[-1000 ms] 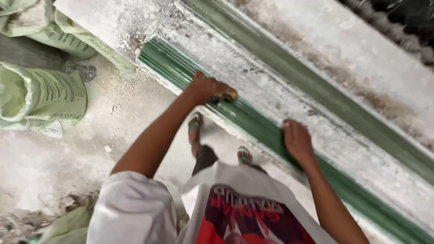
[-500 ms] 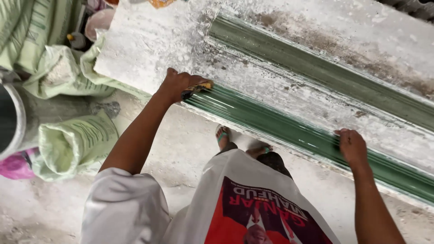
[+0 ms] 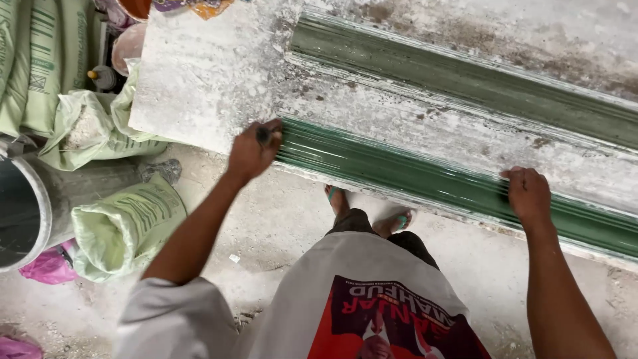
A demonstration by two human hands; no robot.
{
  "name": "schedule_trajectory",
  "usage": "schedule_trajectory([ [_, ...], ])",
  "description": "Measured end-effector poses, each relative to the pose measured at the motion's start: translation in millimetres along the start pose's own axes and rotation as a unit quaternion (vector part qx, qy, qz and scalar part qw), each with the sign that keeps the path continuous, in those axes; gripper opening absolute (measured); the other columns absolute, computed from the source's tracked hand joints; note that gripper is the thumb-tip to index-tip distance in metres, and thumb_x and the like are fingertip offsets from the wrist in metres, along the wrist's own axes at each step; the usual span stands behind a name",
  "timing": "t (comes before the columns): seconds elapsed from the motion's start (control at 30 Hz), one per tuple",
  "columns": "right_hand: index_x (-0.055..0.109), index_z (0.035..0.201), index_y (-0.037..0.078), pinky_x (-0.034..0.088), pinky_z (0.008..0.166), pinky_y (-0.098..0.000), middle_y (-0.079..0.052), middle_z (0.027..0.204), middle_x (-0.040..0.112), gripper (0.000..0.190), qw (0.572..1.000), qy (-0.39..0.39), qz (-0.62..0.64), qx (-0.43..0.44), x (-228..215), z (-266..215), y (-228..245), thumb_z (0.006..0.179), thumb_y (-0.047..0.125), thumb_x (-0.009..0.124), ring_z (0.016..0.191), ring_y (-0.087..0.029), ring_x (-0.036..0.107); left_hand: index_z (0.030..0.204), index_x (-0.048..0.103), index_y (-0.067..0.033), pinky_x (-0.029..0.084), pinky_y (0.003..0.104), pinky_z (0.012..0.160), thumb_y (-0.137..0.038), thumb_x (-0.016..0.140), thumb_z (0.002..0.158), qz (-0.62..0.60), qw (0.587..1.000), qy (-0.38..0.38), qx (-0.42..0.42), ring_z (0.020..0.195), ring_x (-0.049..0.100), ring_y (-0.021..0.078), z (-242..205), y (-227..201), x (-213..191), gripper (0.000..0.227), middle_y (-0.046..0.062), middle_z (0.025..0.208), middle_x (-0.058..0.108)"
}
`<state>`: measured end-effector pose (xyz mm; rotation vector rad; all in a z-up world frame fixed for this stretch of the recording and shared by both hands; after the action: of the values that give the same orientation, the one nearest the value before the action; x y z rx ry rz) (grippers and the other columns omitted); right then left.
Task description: Applying a liquid release agent or oil to decorative architectural moldings using a brush.
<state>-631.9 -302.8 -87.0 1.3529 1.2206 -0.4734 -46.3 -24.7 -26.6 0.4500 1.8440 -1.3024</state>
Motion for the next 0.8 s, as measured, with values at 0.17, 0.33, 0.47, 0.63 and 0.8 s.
schedule_trajectory([
  [0.17, 0.078, 0.105, 0.006, 0.048, 0.090, -0.0501, -0.022, 0.107, 0.069, 0.045, 0.999, -0.020, -0.006, -0.028, 9.8, 8.0, -23.6, 0.114, 0.024, 0.038, 0.098, -0.042, 0.062, 0.126, 0.070, -0.0122, 0.059, 0.040, 0.073, -0.026, 0.061, 0.106, -0.143, 0.971, -0.136, 0.136, 0.085, 0.075, 0.0302, -19.6, -97.0, 74.4, 0.026, 0.017, 0.100, 0.075],
  [0.33, 0.075, 0.112, 0.005, 0.050, 0.092, -0.0458, -0.018, 0.111, 0.072, 0.042, 0.993, -0.046, 0.104, -0.013, -25.5, -32.0, -19.6, 0.114, 0.027, 0.039, 0.102, -0.037, 0.066, 0.127, 0.071, -0.0123, 0.054, 0.041, 0.057, -0.025, 0.065, 0.099, -0.161, 0.981, -0.066, 0.087, 0.066, 0.072, 0.0300, -25.7, -204.2, 163.4, 0.032, 0.019, 0.087, 0.073],
  [0.47, 0.070, 0.120, 0.001, 0.050, 0.095, -0.0422, -0.017, 0.117, 0.071, 0.041, 0.955, -0.192, 0.228, -0.011, -56.5, -107.6, -90.9, 0.116, 0.029, 0.039, 0.105, -0.031, 0.065, 0.127, 0.071, -0.0124, 0.053, 0.042, 0.056, -0.025, 0.065, 0.102, -0.142, 0.976, -0.069, 0.151, 0.068, 0.071, 0.0330, -34.5, -302.8, 247.5, 0.029, 0.020, 0.086, 0.071],
  [0.63, 0.064, 0.124, 0.002, 0.051, 0.101, -0.0400, -0.014, 0.124, 0.070, 0.046, 0.923, -0.226, 0.299, 0.088, -52.7, -226.7, -260.4, 0.117, 0.034, 0.031, 0.115, -0.026, 0.064, 0.126, 0.072, -0.0113, 0.052, 0.045, 0.057, -0.025, 0.064, 0.102, -0.120, 0.971, -0.098, 0.182, 0.069, 0.068, 0.0387, -55.7, -428.2, 354.8, 0.029, 0.020, 0.086, 0.070],
  [0.8, 0.060, 0.127, 0.001, 0.052, 0.097, -0.0397, -0.014, 0.123, 0.067, 0.040, 0.856, -0.255, 0.406, 0.195, -65.7, -336.2, -416.5, 0.115, 0.032, 0.037, 0.115, -0.025, 0.065, 0.119, 0.073, -0.0125, 0.051, 0.050, 0.060, -0.029, 0.068, 0.097, -0.129, 0.978, -0.074, 0.149, 0.072, 0.068, 0.0405, -67.6, -540.2, 462.5, 0.028, 0.019, 0.085, 0.070],
])
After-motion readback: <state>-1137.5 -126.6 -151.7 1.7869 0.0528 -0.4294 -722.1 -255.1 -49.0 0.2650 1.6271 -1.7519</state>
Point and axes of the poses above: each hand's wrist, its own z-axis towards the middle knuckle, its own x-axis out of the palm, y = z × x, the point moved 4 cm from there along z, towards the middle knuckle
